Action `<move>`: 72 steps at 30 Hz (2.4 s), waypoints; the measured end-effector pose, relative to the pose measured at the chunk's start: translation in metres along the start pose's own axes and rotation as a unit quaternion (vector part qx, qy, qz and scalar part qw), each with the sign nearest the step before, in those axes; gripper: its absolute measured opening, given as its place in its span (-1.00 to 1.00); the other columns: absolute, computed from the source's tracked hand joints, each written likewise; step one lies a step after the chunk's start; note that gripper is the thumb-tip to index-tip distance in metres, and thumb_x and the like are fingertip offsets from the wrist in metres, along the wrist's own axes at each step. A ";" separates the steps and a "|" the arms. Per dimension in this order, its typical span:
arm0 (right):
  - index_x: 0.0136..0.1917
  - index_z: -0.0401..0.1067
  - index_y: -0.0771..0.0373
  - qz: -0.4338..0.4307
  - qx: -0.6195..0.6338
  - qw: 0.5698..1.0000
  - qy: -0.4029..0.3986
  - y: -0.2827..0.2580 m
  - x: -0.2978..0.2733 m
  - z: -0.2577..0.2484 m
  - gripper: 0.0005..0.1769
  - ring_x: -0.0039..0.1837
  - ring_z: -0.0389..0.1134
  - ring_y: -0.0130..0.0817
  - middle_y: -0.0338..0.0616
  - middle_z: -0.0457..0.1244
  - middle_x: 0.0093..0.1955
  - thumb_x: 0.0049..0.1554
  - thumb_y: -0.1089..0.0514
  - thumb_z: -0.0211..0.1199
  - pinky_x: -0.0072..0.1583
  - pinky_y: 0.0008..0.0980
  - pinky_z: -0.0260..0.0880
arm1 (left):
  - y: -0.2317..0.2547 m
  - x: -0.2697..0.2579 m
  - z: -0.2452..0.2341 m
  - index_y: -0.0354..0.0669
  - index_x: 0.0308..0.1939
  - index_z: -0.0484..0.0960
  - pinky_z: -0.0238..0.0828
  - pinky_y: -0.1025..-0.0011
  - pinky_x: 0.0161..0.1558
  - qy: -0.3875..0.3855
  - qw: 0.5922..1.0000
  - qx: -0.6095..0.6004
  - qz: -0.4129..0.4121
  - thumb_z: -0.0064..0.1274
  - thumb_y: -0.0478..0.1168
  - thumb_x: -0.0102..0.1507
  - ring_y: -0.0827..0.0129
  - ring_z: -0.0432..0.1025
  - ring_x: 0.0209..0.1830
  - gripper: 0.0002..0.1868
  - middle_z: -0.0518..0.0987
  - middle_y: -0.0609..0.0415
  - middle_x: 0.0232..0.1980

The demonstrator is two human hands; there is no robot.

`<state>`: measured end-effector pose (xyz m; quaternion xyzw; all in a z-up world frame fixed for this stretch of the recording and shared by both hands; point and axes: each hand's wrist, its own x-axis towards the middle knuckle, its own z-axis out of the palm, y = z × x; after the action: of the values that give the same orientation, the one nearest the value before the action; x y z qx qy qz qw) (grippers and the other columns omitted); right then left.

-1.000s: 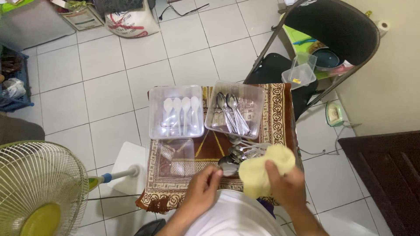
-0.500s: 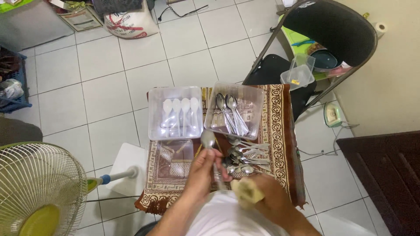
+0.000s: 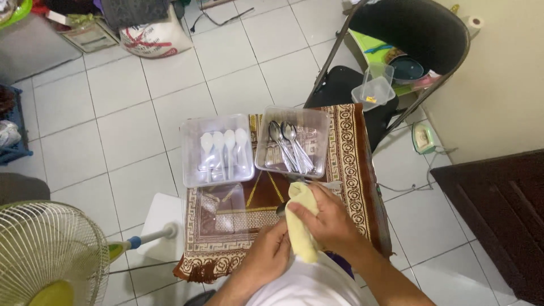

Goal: The person wipes multiple metal spoons one by one with a yellow cloth on a table. The spoons are picked up from a pile, wiped, and placed into a clear plastic container.

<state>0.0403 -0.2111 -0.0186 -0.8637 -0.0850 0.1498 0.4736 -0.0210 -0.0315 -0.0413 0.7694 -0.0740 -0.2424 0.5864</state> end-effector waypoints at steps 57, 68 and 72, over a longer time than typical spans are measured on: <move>0.18 0.47 0.48 0.314 0.182 0.867 0.341 0.147 -0.126 -0.019 -0.67 -0.27 0.39 -0.12 0.20 0.39 -0.19 0.22 0.22 0.17 -0.23 -0.23 0.43 | -0.095 0.276 -0.022 -0.18 -0.21 0.76 0.45 0.20 0.16 0.166 0.921 0.064 -0.347 0.16 -0.10 0.30 0.14 0.60 -0.07 -0.77 0.71 -0.07 -0.07; 0.22 0.50 0.41 0.323 0.195 0.882 0.283 0.151 -0.130 -0.002 -0.59 -0.05 0.48 -0.20 0.08 0.48 0.02 0.13 0.19 0.27 0.01 -0.29 0.51 | -0.092 0.277 -0.018 -0.19 -0.12 0.72 0.51 0.09 -0.17 0.159 0.905 0.208 -0.335 0.11 0.01 0.34 0.13 0.59 -0.25 -0.68 0.67 -0.06 -0.19; 0.26 0.49 0.37 0.387 0.176 0.867 0.261 0.137 -0.126 -0.002 -0.58 0.00 0.52 -0.17 0.10 0.48 0.03 0.15 0.19 0.26 0.06 -0.27 0.54 | -0.097 0.275 -0.015 -0.24 0.03 0.67 0.46 0.02 -0.04 0.138 0.910 0.215 -0.327 0.03 0.02 0.35 0.05 0.59 -0.09 -0.60 0.67 -0.13 -0.06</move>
<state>-0.0771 -0.3225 -0.1109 -0.7372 0.4109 0.1022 0.5265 0.2091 -0.0987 -0.2076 0.8839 0.2129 -0.2900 0.2987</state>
